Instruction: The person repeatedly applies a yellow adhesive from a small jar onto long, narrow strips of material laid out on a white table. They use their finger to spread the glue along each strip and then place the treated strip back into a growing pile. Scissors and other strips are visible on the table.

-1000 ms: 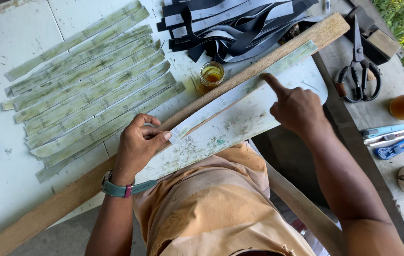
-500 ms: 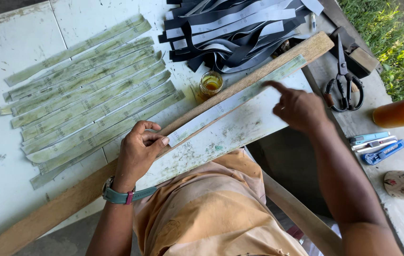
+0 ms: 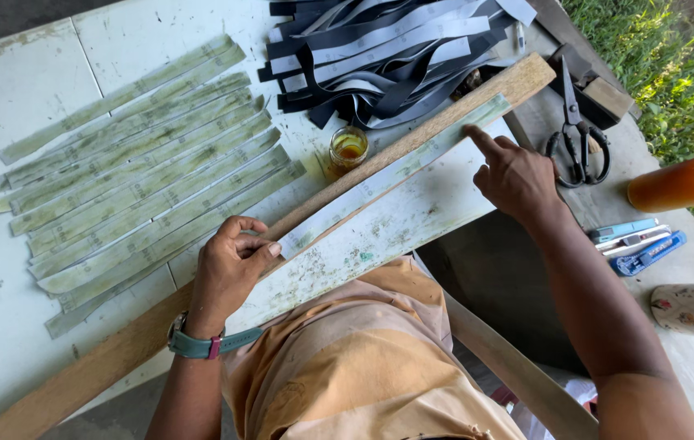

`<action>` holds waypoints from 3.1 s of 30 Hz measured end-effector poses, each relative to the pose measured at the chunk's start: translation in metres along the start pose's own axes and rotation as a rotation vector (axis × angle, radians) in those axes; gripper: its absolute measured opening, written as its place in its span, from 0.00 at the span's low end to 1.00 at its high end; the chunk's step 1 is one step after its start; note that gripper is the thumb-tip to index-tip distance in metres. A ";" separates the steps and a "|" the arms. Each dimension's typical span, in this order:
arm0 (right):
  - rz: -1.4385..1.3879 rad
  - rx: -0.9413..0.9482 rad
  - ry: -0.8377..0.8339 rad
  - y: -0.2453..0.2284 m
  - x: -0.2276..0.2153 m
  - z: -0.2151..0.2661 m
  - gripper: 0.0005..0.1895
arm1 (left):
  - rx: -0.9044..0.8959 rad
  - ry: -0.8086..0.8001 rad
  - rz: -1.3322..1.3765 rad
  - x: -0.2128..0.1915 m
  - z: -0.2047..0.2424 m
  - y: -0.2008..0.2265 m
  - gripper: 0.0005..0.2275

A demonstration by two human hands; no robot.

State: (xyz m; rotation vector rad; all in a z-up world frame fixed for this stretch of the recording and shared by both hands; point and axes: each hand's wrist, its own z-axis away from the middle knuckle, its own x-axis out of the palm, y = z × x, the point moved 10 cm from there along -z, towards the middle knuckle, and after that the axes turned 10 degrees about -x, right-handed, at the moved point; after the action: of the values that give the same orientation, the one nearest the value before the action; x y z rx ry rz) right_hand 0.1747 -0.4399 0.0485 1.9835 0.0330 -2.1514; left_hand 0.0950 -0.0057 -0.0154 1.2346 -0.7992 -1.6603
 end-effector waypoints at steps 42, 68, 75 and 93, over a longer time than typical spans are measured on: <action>-1.959 -0.631 -0.596 -0.077 -0.002 0.025 0.56 | 0.049 0.053 0.074 -0.010 0.002 0.020 0.17; -1.871 -0.455 -0.586 -0.078 -0.007 0.024 0.55 | 0.057 0.065 0.004 -0.012 0.003 0.021 0.18; -1.791 -0.427 -0.561 -0.076 0.017 0.013 0.55 | 0.077 0.078 0.002 -0.012 0.003 0.022 0.18; -0.733 -0.455 -0.605 -0.260 -0.026 0.046 0.58 | 0.274 0.071 0.073 -0.010 0.003 0.020 0.17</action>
State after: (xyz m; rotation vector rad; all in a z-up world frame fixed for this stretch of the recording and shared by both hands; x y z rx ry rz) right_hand 0.0869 -0.1896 0.0447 1.0904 1.1822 -2.7299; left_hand 0.0985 -0.0040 0.0070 1.4252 -1.0411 -1.4742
